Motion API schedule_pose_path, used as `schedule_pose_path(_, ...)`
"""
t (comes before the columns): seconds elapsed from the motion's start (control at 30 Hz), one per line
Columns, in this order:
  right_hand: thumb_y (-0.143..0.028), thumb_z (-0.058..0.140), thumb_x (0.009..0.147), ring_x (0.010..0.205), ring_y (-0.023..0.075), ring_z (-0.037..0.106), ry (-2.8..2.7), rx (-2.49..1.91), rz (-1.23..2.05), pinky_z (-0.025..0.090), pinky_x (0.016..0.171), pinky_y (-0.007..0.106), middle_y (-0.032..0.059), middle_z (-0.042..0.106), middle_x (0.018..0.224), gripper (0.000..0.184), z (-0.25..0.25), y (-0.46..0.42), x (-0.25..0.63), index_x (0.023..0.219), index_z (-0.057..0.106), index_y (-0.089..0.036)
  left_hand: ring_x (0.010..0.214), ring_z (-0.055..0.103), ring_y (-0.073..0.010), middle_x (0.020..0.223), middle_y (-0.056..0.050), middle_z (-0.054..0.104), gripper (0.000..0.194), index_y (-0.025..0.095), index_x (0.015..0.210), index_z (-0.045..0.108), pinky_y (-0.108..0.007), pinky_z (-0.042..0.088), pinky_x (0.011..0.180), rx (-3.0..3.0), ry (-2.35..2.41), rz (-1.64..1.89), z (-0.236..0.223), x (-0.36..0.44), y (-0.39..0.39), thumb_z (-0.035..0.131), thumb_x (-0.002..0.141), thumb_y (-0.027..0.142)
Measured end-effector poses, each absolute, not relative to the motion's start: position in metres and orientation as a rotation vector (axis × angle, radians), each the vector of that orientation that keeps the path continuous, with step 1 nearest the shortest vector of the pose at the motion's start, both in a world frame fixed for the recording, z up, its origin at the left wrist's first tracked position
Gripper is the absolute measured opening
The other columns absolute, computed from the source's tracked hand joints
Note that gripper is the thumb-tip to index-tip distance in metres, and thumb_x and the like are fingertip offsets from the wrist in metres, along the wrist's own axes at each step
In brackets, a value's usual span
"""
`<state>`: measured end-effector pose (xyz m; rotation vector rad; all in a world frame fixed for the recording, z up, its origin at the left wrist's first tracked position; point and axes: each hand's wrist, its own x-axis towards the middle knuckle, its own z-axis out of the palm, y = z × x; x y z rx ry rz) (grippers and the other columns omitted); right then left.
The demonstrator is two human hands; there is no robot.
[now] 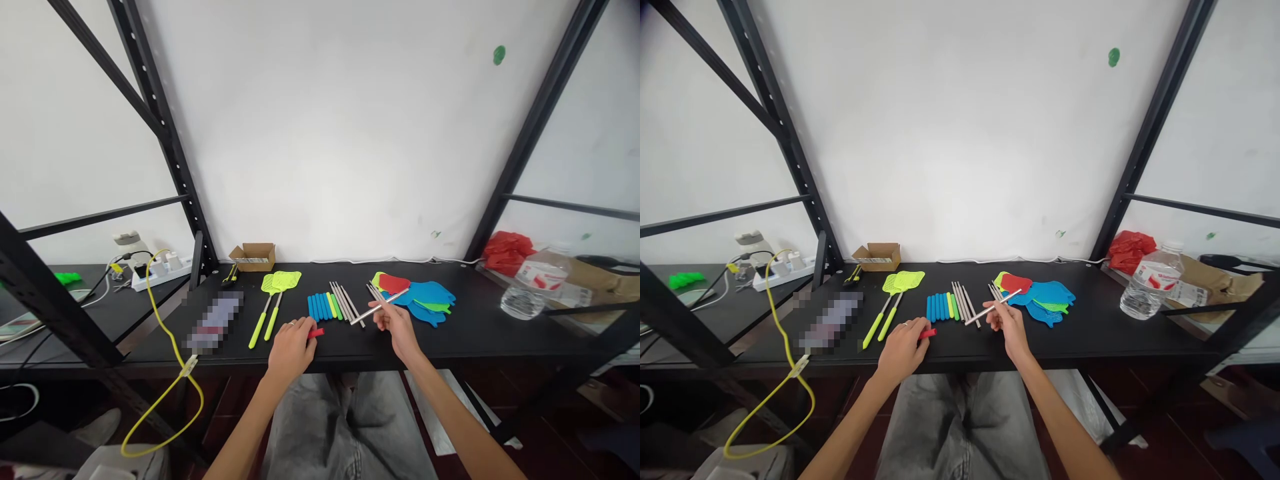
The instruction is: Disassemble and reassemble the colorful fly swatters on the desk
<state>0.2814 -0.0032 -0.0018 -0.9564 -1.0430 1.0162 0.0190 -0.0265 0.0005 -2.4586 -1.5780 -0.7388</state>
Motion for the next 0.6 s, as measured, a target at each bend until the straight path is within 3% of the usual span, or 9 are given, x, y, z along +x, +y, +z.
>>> schedule_pose_path(0.13, -0.052, 0.068, 0.080, 0.047, 0.0092, 0.033, -1.060, -0.930, 0.973, 0.026, 0.047, 0.026, -0.0042, 0.038, 0.050, 0.037, -0.0050, -0.0025, 0.2816, 0.076, 0.075, -0.016, 0.082, 0.058, -0.0223, 0.086, -0.002, 0.063, 0.015, 0.024, 0.092, 0.058, -0.034, 0.039, 0.075, -2.448, -1.543, -0.722, -0.0010, 0.0192, -0.0254, 0.047, 0.089, 0.016)
schedule_pose_path(0.23, -0.049, 0.069, 0.081, 0.048, 0.0091, 0.031, -1.056, -0.917, 0.967, 0.026, 0.048, 0.027, -0.0050, 0.034, 0.051, 0.035, -0.0079, -0.0014, 0.2826, 0.075, 0.075, -0.015, 0.083, 0.058, -0.0229, 0.085, -0.002, 0.064, 0.014, 0.024, 0.091, 0.059, -0.034, 0.039, 0.074, -2.437, -1.534, -0.715, -0.0016, 0.0196, -0.0249, 0.048, 0.089, 0.017)
schedule_pose_path(0.5, -0.040, 0.076, 0.074, 0.048, 0.0102, 0.041, -0.971, -0.875, 1.006, 0.030, 0.046, 0.024, -0.0055, 0.050, 0.054, 0.031, -0.0091, -0.0003, 0.2812, 0.094, 0.065, -0.020, 0.082, 0.060, -0.0221, 0.087, -0.003, 0.065, 0.016, 0.024, 0.093, 0.060, -0.035, 0.041, 0.075, -2.435, -1.543, -0.710, -0.0030, 0.0196, -0.0242, 0.048, 0.089, 0.016)
schedule_pose_path(0.6, -0.041, 0.076, 0.074, 0.050, 0.0120, 0.050, -0.992, -0.868, 1.030, 0.035, 0.048, 0.023, -0.0032, 0.059, 0.059, 0.031, -0.0074, -0.0021, 0.2808, 0.092, 0.059, -0.022, 0.084, 0.059, -0.0225, 0.089, -0.002, 0.066, 0.014, 0.025, 0.094, 0.060, -0.035, 0.041, 0.075, -2.429, -1.539, -0.727, -0.0040, 0.0197, -0.0241, 0.050, 0.088, 0.017)
